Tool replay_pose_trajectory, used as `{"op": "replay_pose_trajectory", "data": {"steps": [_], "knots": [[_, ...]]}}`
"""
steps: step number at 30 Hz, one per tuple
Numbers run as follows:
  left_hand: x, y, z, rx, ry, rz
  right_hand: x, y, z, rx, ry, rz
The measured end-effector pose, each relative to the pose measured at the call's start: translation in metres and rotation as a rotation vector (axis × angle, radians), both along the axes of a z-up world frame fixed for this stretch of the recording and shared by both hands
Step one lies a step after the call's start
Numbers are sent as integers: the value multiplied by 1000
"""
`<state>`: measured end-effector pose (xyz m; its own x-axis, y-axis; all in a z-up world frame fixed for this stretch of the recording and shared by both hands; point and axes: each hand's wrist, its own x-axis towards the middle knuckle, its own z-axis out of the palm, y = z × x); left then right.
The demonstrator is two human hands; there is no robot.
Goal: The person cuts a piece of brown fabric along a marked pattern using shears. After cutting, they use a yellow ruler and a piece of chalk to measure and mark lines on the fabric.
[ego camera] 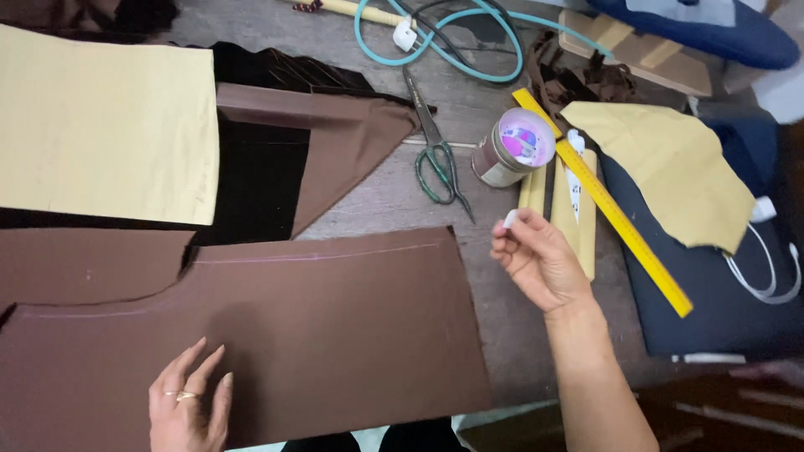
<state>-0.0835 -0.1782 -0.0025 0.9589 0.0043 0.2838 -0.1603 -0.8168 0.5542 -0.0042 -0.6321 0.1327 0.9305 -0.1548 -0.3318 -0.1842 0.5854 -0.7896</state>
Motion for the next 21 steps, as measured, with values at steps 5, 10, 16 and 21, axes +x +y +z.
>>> {"op": "replay_pose_trajectory", "data": {"steps": [5, 10, 16, 21], "knots": [[-14, -61, 3, 10, -19, 93, 6, -66, -29, -129, 80, 14], [-7, -148, -3, 27, -88, 70, 11, -159, -45, -271, 160, -59], [4, -239, -10, 33, -123, -39, 13, -233, -44, -654, 224, -130], [-8, -285, -11, 0, -52, -31, 0, -275, -50, -1176, 357, -45]]}}
